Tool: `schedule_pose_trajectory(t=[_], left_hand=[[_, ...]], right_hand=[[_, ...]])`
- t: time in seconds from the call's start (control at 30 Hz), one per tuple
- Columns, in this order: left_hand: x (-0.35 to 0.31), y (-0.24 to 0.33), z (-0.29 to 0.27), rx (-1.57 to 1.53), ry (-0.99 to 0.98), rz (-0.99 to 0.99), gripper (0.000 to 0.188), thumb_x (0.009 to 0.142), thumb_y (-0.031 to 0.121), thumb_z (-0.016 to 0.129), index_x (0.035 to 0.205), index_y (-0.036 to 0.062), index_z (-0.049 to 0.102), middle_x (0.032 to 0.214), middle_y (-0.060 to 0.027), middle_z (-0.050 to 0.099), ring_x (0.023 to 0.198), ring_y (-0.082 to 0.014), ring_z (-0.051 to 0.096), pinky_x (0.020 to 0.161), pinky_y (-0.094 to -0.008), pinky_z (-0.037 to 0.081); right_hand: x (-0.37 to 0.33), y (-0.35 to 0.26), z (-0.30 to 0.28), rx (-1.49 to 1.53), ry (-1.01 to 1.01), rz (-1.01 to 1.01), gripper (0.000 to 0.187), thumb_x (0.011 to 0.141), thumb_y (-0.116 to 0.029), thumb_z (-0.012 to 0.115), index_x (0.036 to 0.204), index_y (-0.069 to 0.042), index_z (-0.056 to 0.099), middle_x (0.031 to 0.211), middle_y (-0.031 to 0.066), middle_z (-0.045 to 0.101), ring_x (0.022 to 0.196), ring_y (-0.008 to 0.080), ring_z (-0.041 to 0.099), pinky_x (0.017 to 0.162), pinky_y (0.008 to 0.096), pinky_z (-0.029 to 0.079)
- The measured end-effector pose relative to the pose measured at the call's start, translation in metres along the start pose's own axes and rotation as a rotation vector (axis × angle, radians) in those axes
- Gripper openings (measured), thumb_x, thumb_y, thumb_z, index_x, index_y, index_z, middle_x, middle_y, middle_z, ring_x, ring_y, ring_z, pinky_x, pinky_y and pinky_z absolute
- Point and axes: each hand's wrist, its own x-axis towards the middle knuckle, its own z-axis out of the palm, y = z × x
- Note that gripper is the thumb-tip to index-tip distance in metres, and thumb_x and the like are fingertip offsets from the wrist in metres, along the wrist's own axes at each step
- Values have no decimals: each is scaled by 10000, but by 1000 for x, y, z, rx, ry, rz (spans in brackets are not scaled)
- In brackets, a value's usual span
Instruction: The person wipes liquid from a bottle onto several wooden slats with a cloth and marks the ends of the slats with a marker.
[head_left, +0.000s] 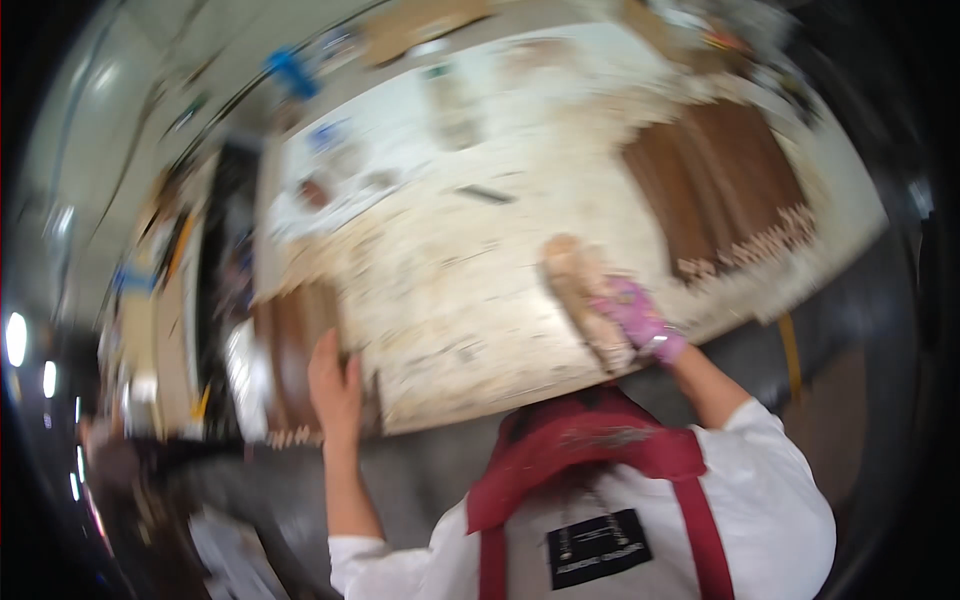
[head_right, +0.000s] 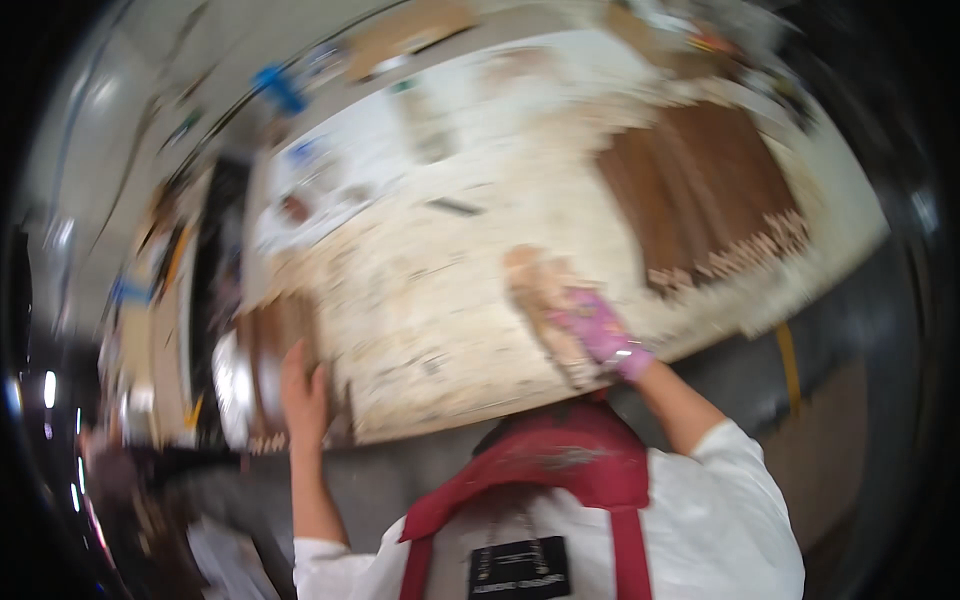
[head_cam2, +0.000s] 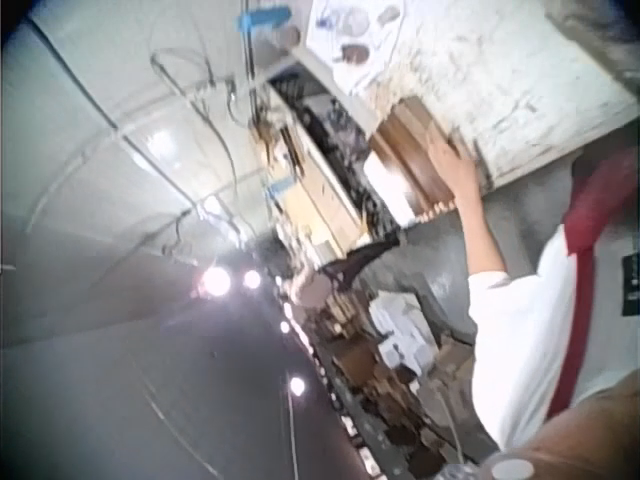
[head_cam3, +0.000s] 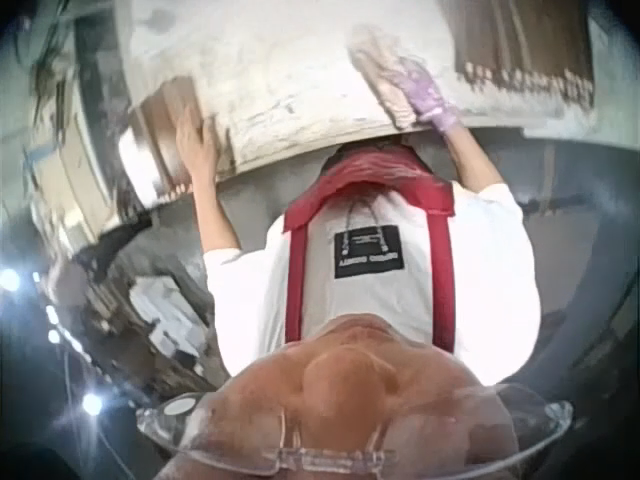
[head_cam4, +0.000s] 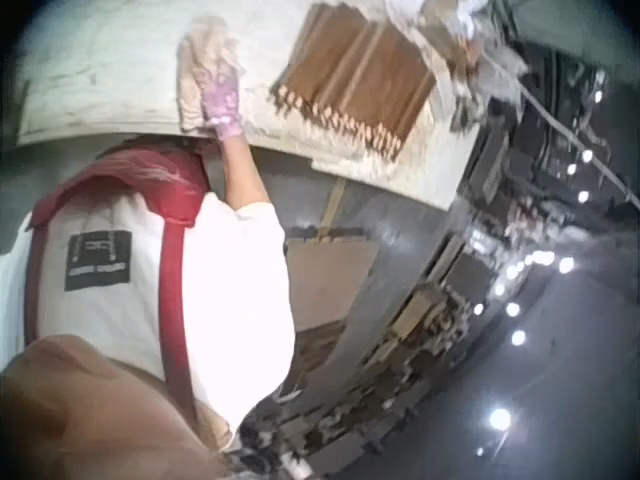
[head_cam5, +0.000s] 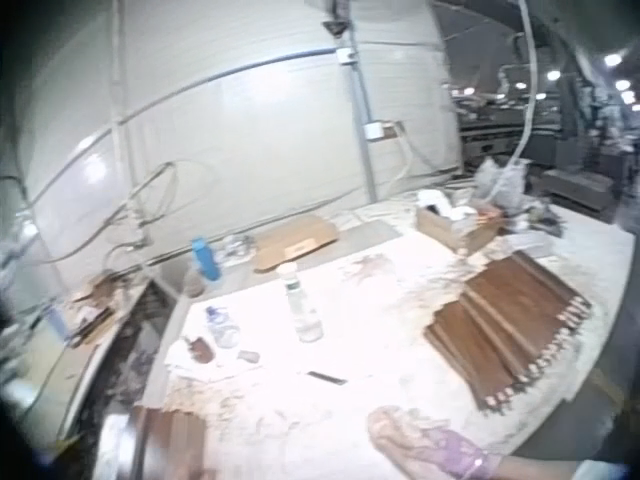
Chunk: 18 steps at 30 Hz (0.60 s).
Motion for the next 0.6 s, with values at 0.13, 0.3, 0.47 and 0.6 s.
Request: schedule_pose_trajectory(t=[0.13, 0.3, 0.47, 0.6], left_hand=[[61, 109, 56, -716, -379, -172, 278, 957, 165, 567, 1182, 7, 607, 977, -74, 684, 889, -149, 638, 780, -272, 503], [103, 298, 127, -879, -746, 355, 207, 942, 174, 576, 936, -22, 645, 748, -51, 644, 688, -111, 583, 653, -251, 466], [130, 447, 181, -834, -676, 527, 332, 915, 317, 659, 945, 6, 547, 727, -40, 569, 621, -103, 532, 558, -262, 435], [105, 431, 194, -753, -651, 147, 677, 769, 503, 764, 1047, -22, 438, 805, -113, 566, 719, -181, 557, 645, -348, 483]], right_hand=[[-40, 1, -22, -317, -45, -160, 443, 855, -389, 681, 1100, -23, 630, 891, 94, 646, 899, 198, 612, 860, 317, 479], [-92, 11, -49, -170, 51, -356, 341, 885, -291, 669, 1053, 1, 615, 935, 155, 653, 875, 203, 613, 808, 347, 478], [-125, 21, -66, -86, 76, -249, 423, 892, -271, 661, 1223, -20, 587, 1101, 145, 670, 1054, 232, 635, 917, 321, 474], [-142, 25, -76, -79, 74, -237, 434, 896, -304, 643, 1221, -23, 582, 1100, 201, 645, 1035, 330, 626, 891, 367, 477]])
